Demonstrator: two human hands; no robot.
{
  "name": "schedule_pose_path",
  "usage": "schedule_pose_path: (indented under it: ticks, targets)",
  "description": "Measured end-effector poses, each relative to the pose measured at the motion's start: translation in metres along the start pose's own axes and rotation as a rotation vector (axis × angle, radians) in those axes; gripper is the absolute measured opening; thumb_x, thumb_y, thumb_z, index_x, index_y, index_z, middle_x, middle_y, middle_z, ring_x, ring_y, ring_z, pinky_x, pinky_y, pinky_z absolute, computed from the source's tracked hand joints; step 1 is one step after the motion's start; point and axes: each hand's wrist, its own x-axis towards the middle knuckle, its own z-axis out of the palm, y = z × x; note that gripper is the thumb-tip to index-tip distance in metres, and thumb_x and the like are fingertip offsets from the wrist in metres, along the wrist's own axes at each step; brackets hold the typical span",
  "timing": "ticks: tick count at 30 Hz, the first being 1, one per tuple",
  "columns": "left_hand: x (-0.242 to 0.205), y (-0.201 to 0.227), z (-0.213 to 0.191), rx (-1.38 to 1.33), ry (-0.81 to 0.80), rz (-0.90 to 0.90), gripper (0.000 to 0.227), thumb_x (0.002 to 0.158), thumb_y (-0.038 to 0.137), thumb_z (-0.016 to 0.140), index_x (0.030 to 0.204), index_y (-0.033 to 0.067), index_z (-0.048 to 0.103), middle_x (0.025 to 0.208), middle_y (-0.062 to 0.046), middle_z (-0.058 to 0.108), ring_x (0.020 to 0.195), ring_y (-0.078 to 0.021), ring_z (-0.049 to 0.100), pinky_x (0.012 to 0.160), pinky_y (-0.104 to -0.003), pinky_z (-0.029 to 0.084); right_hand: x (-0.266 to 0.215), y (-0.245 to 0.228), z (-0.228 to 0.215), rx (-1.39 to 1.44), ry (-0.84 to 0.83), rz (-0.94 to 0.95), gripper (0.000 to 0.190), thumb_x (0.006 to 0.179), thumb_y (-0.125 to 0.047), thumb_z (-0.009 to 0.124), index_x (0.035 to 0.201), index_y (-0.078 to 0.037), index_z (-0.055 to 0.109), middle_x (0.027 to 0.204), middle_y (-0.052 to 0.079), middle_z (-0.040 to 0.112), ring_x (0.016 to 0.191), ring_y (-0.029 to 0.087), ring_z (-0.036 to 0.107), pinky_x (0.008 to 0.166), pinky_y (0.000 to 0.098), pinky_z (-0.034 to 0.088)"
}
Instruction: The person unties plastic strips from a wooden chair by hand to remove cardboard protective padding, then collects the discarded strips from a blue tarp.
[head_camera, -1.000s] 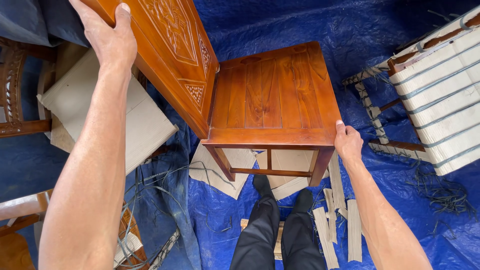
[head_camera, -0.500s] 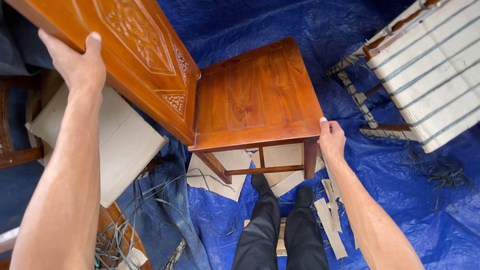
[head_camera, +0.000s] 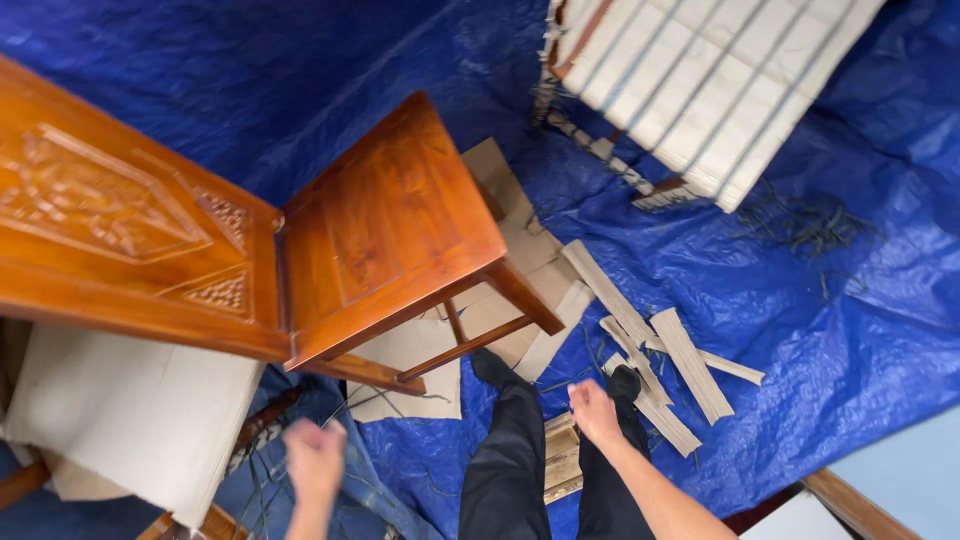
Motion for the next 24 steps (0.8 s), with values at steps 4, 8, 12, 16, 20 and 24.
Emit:
schedule_pose_path:
  ticks: [4, 8, 12, 16, 20, 24]
  targets:
    - [-0.190, -0.087, 0.102, -0.054, -0.062, -0.145, 0.039, 0.057, 0.023, 0.089, 0.087, 0.0051, 0.070, 0.073, -0.013, 0.070, 0.070, -0.0249, 0.070, 0.076, -0.042, 0.059, -0.013, 0.091, -0.035, -0.058, -0.053, 0.254, 0.030, 0.097, -0.035, 0.063, 0.098, -0.005, 0.068, 0.075, 0.008, 0.075, 0.059, 0.018, 0.072, 0.060, 0.0346, 0.058]
    - [-0.226, -0.060, 0.132, -0.341, -0.222, -0.305, 0.035, 0.068, 0.027, 0.079, 0.093, 0.0037, 0.073, 0.075, -0.017, 0.075, 0.070, -0.0250, 0.073, 0.075, -0.039, 0.061, -0.006, 0.115, -0.083, -0.043, -0.065, 0.372, 0.030, 0.097, -0.034, 0.063, 0.100, -0.005, 0.069, 0.076, 0.007, 0.074, 0.061, 0.019, 0.072, 0.061, 0.0366, 0.059]
    - [-0.291, -0.026, 0.177, -0.741, -0.444, -0.545, 0.035, 0.082, 0.031, 0.067, 0.101, 0.0019, 0.075, 0.078, -0.021, 0.081, 0.070, -0.0251, 0.077, 0.073, -0.035, 0.063, 0.015, 0.120, -0.145, 0.026, -0.079, 0.293, 0.027, 0.097, -0.031, 0.063, 0.099, -0.005, 0.069, 0.076, 0.008, 0.074, 0.060, 0.018, 0.072, 0.060, 0.0357, 0.058]
    - [-0.331, 0.038, 0.241, -0.418, -0.110, -0.004, 0.032, 0.077, 0.007, 0.079, 0.107, 0.0013, 0.069, 0.087, -0.015, 0.077, 0.079, -0.0202, 0.075, 0.075, -0.032, 0.060, 0.062, 0.146, -0.218, 0.143, -0.032, 0.103, 0.022, 0.095, -0.025, 0.061, 0.098, -0.005, 0.069, 0.076, 0.008, 0.074, 0.058, 0.017, 0.070, 0.058, 0.0357, 0.057]
    - [-0.324, 0.235, 0.198, -0.252, -0.215, -0.172, 0.027, 0.087, 0.009, 0.075, 0.113, 0.0042, 0.073, 0.098, -0.010, 0.080, 0.087, -0.0168, 0.075, 0.078, -0.030, 0.057, 0.110, 0.179, -0.320, 0.203, 0.065, -0.026, 0.021, 0.096, -0.022, 0.059, 0.102, -0.006, 0.072, 0.076, 0.005, 0.075, 0.059, 0.014, 0.070, 0.059, 0.0326, 0.059]
    - [-0.319, 0.298, 0.223, -0.484, -0.326, -0.269, 0.031, 0.086, 0.006, 0.072, 0.117, 0.0013, 0.070, 0.107, -0.012, 0.075, 0.086, -0.0190, 0.071, 0.070, -0.033, 0.059, 0.144, 0.227, -0.398, 0.063, 0.222, 0.177, 0.024, 0.096, -0.026, 0.062, 0.105, -0.005, 0.072, 0.078, 0.007, 0.076, 0.057, 0.016, 0.071, 0.060, 0.0329, 0.057]
